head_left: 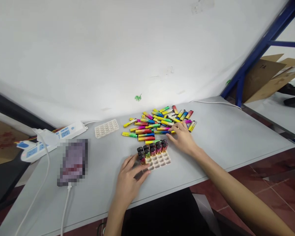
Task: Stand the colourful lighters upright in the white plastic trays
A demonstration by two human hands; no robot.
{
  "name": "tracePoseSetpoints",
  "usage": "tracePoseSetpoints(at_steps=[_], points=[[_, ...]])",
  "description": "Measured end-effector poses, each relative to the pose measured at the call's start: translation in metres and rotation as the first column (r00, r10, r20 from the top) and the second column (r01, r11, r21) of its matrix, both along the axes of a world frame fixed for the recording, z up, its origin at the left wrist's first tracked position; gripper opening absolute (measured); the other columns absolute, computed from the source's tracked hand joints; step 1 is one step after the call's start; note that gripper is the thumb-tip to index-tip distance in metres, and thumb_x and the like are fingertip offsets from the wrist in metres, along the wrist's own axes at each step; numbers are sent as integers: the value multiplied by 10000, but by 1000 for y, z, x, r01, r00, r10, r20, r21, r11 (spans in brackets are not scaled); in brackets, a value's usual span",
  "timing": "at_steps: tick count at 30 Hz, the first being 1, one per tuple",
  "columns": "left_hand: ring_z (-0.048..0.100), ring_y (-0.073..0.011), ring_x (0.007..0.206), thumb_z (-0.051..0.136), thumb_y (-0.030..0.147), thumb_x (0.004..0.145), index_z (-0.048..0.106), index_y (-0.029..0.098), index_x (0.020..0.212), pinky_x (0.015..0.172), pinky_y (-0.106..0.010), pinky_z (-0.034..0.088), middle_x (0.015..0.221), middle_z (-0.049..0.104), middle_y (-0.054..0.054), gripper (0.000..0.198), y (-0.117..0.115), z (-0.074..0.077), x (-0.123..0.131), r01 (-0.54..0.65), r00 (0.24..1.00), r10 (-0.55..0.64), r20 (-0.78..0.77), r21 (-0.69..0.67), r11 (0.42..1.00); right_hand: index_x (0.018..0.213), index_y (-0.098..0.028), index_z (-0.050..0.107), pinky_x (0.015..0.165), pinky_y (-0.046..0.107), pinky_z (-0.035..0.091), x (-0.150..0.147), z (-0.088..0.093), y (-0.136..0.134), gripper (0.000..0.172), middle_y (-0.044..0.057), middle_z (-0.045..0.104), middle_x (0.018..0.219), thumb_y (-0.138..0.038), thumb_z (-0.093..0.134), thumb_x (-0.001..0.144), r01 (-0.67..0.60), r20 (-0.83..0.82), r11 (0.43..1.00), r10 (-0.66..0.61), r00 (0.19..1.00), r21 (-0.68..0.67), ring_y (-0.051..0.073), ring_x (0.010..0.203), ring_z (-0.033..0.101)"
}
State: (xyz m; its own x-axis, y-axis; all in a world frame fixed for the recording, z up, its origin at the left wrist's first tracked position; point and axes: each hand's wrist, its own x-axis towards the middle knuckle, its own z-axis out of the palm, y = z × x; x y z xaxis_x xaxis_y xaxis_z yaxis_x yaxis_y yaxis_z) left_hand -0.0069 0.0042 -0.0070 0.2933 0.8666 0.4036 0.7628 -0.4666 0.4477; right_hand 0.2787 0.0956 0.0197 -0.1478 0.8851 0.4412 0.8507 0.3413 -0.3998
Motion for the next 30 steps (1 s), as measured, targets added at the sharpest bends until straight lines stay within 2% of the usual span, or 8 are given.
tracePoseSetpoints(at_steps=[3, 6, 8, 11, 14, 17, 23, 30], points=[[544, -285, 1228, 676, 383, 878, 776, 367, 1027, 979, -494, 542, 1274, 643, -58, 180, 0, 1, 0, -4, 1000, 4, -3, -11, 1000, 964, -232, 533, 872, 428, 486, -1, 9, 4, 227, 66, 642, 993, -453, 570, 927, -52, -441, 993, 0, 897, -105, 246, 954, 586], [545, -284, 1222, 672, 385, 882, 776, 364, 1028, 975, -498, 543, 1302, 630, -61, 181, 0, 0, 0, -4, 1000, 4, -1, -4, 1000, 993, -277, 388, 625, 315, 503, -5, 15, 10, 293, -28, 610, 792, -533, 523, 942, -262, -808, 941, -21, 589, -215, 165, 654, 587], [537, -284, 1235, 664, 383, 888, 772, 364, 1041, 972, -497, 544, 1332, 615, -60, 189, 0, 0, 0, 1, 1000, -1, -1, -6, 1000, 984, -292, 361, 473, 224, 391, -8, 16, 13, 326, -79, 537, 681, -551, 550, 927, -346, -909, 912, -64, 412, -221, 114, 484, 466], [534, -285, 1236, 661, 380, 890, 771, 366, 1043, 959, -493, 551, 1340, 612, -56, 189, -1, -1, -1, 7, 1000, -7, -2, 0, 1000, 882, -251, 446, 405, 196, 220, -10, 12, 14, 378, -89, 406, 577, -620, 523, 916, -411, -953, 876, -154, 261, -254, 68, 403, 265], [549, -281, 1210, 669, 375, 884, 775, 368, 1028, 949, -487, 556, 1313, 628, -52, 179, -1, 0, 0, 9, 1000, -9, 5, 21, 1000, 663, -209, 450, 395, 218, 176, -10, 8, 11, 552, -72, 296, 504, -688, 396, 930, -484, -953, 822, -235, 190, -299, 65, 394, 192], [552, -279, 1206, 672, 366, 882, 776, 368, 1022, 949, -480, 558, 1291, 639, -52, 174, 0, 1, 0, 11, 1000, -12, 15, 22, 1000, 560, -209, 399, 383, 223, 139, -10, 6, 10, 555, -65, 250, 467, -623, 403, 931, -524, -950, 794, -279, 136, -308, 68, 384, 156], [545, -280, 1214, 669, 363, 885, 775, 366, 1025, 955, -490, 556, 1268, 642, -59, 175, 1, 0, -1, 13, 1000, -13, 8, 22, 1000, 538, -211, 420, 373, 220, 153, -10, 3, 7, 459, -61, 266, 451, -515, 420, 882, -574, -958, 777, -280, 54, -259, 74, 378, 156], [539, -284, 1216, 666, 371, 887, 772, 368, 1032, 956, -502, 555, 1269, 638, -63, 180, 1, -2, -2, 8, 1000, -7, -9, 18, 1000, 567, -203, 439, 381, 214, 153, -12, 4, 5, 510, -68, 281, 470, -568, 410, 922, -550, -952, 786, -303, 52, -281, 69, 385, 158]])
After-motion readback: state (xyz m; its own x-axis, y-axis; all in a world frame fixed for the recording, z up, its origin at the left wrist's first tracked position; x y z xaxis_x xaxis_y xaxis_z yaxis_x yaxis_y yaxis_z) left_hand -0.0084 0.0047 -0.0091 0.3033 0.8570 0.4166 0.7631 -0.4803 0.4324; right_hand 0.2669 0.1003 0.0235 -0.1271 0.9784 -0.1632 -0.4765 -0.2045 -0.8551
